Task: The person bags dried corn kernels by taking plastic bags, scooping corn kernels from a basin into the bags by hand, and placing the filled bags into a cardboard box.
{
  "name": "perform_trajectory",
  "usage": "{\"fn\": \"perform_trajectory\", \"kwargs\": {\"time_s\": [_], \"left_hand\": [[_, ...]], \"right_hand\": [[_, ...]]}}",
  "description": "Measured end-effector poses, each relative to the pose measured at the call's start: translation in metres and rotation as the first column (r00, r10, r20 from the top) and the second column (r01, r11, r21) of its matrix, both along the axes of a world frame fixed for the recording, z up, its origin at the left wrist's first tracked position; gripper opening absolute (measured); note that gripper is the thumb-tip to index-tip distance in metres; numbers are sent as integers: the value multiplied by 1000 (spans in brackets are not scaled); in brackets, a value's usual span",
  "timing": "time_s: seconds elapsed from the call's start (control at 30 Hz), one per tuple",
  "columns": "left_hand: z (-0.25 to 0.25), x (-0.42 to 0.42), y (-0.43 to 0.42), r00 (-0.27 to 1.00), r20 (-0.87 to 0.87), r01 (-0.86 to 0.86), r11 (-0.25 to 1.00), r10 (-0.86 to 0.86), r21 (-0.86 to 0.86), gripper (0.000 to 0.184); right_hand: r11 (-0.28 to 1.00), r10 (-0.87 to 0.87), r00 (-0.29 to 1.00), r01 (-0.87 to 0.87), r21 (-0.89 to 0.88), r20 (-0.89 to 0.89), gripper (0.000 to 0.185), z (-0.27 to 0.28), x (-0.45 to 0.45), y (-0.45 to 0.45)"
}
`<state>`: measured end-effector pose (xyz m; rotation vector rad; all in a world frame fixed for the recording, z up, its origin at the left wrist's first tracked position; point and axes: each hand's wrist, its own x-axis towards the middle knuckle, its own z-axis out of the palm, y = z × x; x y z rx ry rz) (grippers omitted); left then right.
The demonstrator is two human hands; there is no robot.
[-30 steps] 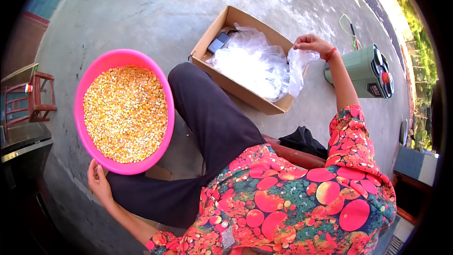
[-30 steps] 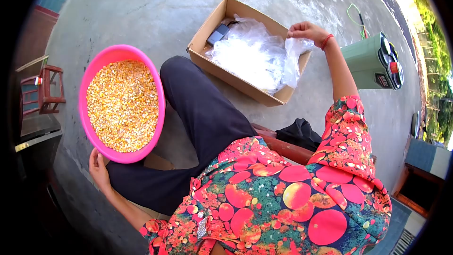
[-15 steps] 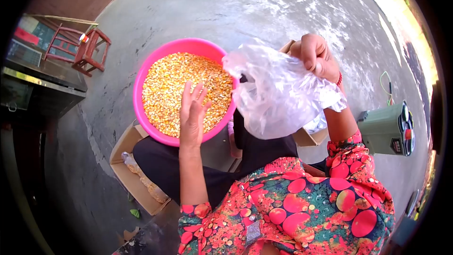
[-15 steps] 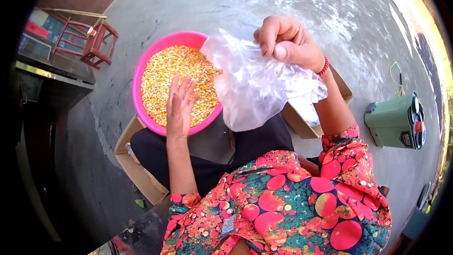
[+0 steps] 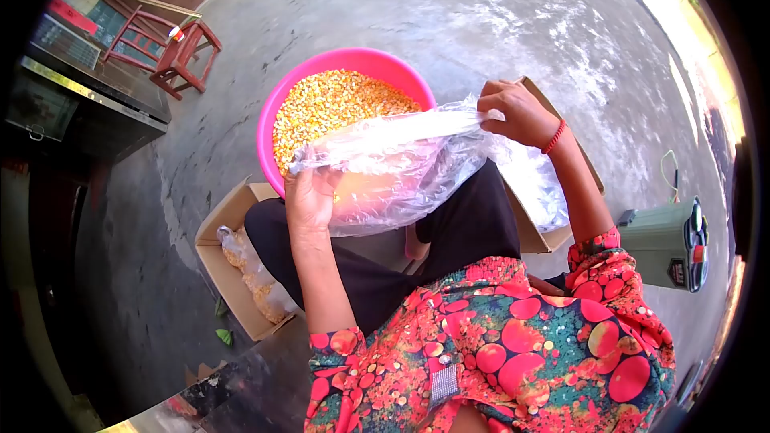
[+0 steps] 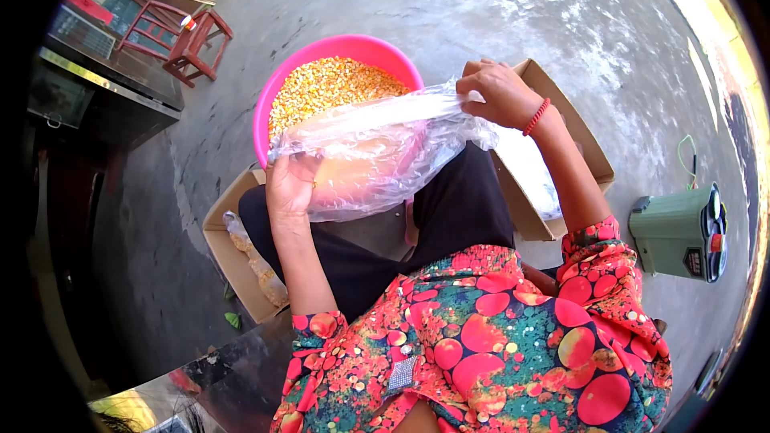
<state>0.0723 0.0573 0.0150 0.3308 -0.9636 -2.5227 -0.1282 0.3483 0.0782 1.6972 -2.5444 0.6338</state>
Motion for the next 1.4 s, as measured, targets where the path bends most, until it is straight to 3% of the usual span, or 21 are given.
{"fn": "perform_trajectory", "kwargs": {"time_s": [0.03,0.1,0.17,0.23,0.3,0.37,0.4,0.43,0.5,0.57,0.67,0.77,0.87,0.9,1.0,1.1,1.17,1.23,1.27,1.37,1.4], "left_hand": [[3,3,-5,998,-36,45,998,-44,34,16],[-3,7,-16,998,-37,49,999,-49,17,16],[-6,9,-22,998,-40,-43,995,39,-87,17],[-3,11,-23,995,-38,-91,992,89,-82,16],[2,15,-25,989,-37,-148,982,145,-114,16],[2,19,-26,989,-31,-144,987,142,-76,17],[4,20,-25,987,-34,-159,984,157,-75,19],[7,20,-23,984,-39,-175,982,173,-74,21],[17,19,-7,959,47,-273,956,279,-110,26],[35,18,18,931,54,-345,919,361,-189,28],[44,25,48,964,53,-237,929,262,-285,31],[48,45,63,986,45,-129,915,158,-383,28],[59,75,57,985,125,-8,746,122,-666,18],[66,83,57,984,126,-10,746,125,-666,18],[76,94,59,983,131,51,499,128,-865,17],[85,99,68,988,156,127,465,23,-876,14],[89,102,71,983,181,160,538,-14,-828,10],[78,102,67,994,100,23,775,52,-632,14],[74,100,64,987,28,-107,778,159,-619,20],[70,97,47,978,-119,-203,916,172,-346,21],[74,95,50,974,-53,-228,929,222,-291,22]], "right_hand": [[999,-29,999,29,-23,-34,12,1,-2,-1],[984,-161,981,168,-54,111,12,-1,-5,0],[980,-187,973,194,-46,132,14,-3,-8,2],[959,-214,896,268,-89,390,14,-8,-12,4],[949,-195,901,272,-156,388,15,-17,-17,3],[844,-361,806,496,-203,470,17,-24,-23,1],[775,-378,871,483,-408,313,19,-25,-21,-5],[774,-378,871,483,-409,314,19,-22,-16,-7],[735,-248,872,453,-504,421,22,-5,9,-17],[872,118,617,311,-378,778,36,18,57,-38],[951,197,727,22,-310,658,67,14,115,-71],[898,191,856,45,-437,480,45,-11,135,-99],[827,285,876,-20,-562,388,24,-18,136,-110],[827,288,875,-23,-562,389,24,-14,137,-113],[807,229,892,49,-589,389,22,-8,132,-123],[759,253,906,31,-650,338,24,-15,132,-136],[758,273,898,21,-652,346,35,-17,136,-139],[876,230,843,39,-481,487,47,-14,139,-134],[865,286,817,5,-502,501,55,-21,136,-134],[868,295,806,-2,-496,513,50,-36,123,-125],[873,275,839,-14,-488,469,39,-43,116,-120]]}}
